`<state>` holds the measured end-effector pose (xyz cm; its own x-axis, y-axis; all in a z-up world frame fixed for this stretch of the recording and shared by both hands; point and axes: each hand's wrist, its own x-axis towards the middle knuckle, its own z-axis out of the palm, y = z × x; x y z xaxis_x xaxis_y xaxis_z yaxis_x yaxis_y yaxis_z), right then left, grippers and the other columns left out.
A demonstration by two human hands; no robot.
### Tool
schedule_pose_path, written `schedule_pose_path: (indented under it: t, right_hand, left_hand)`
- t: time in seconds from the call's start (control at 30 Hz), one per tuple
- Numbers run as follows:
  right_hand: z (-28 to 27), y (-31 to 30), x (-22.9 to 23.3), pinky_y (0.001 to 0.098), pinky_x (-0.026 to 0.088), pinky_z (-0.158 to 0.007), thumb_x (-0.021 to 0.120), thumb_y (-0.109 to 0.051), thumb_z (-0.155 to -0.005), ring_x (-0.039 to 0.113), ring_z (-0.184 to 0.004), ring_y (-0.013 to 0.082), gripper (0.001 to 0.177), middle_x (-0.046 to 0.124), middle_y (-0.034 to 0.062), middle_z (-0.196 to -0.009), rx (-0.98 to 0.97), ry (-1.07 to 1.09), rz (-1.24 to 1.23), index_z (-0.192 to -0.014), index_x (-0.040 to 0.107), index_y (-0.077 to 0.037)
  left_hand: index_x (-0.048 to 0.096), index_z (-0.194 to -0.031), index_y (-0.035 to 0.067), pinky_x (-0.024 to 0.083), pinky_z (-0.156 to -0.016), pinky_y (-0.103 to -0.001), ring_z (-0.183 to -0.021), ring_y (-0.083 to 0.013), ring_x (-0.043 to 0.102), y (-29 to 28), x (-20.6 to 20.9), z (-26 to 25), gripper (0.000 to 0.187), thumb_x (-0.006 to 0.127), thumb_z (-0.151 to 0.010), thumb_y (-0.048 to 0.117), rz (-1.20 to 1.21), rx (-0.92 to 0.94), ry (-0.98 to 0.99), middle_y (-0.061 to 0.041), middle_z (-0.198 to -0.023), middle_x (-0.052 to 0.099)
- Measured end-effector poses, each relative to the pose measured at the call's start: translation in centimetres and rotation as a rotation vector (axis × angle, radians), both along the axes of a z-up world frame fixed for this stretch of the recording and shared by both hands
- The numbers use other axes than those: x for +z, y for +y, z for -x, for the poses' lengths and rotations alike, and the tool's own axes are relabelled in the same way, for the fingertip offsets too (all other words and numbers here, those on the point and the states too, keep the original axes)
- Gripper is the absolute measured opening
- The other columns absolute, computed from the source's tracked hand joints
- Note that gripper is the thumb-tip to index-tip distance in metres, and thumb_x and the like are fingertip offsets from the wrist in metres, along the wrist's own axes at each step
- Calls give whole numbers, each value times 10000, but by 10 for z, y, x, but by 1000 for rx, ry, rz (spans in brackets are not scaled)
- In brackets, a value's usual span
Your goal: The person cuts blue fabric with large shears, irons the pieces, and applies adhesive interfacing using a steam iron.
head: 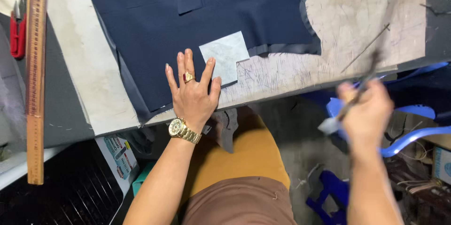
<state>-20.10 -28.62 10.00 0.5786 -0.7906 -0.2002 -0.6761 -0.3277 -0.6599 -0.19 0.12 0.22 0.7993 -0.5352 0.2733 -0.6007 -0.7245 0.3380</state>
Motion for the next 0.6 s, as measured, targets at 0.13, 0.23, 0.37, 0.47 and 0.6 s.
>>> schedule_pose_path:
  t: [0.13, 0.23, 0.37, 0.47, 0.6]
  right_hand:
    - [23, -201, -117, 258, 385, -473, 968, -188, -936, 598, -546, 95, 267, 542, -20, -604, -202, 27, 355, -1075, 743, -154]
    - [33, -268, -160, 235, 531, -540, 990, -129, -976, 654, -613, 102, 363, 639, 29, -755, -155, -85, 198, -1208, 714, -82]
    - [39, -243, -135, 263, 440, -598, 937, -119, -986, 629, -671, 164, 175, 565, 19, -693, 22, 161, 522, -1100, 810, -159]
    - [-16, -141, -75, 419, 557, -928, 883, 104, -927, 715, -982, 390, 292, 674, 190, -1018, 259, -2, 846, -1180, 741, 64]
    - [-109, 55, -39, 433, 486, -957, 629, 68, -927, 642, -1026, 349, 107, 700, 180, -1055, 384, -393, 465, -1000, 696, 26]
  left_hand:
    - [632, -1435, 215, 144, -1196, -654, -1500, -416, 357, -1, 3, -4, 461, 658, -1001, 367, 28, -23, -45, -269, -1582, 424]
    - [664, -1382, 184, 175, -1206, -634, -1454, -399, 442, 7, 0, -4, 385, 629, -1022, 315, 167, -7, -60, -242, -1537, 496]
    - [752, -1192, 188, 225, -1188, -642, -1343, -349, 576, 29, 24, -17, 247, 730, -946, 193, 64, -5, -114, -139, -1353, 669]
    - [757, -1069, 209, 285, -1140, -624, -1168, -303, 633, 52, 37, -33, 158, 768, -920, 260, 21, -76, -60, -57, -1124, 684]
    - [720, -980, 196, 338, -1092, -620, -1073, -274, 607, 68, 34, -44, 262, 764, -923, 448, -117, -211, 0, -29, -1040, 613]
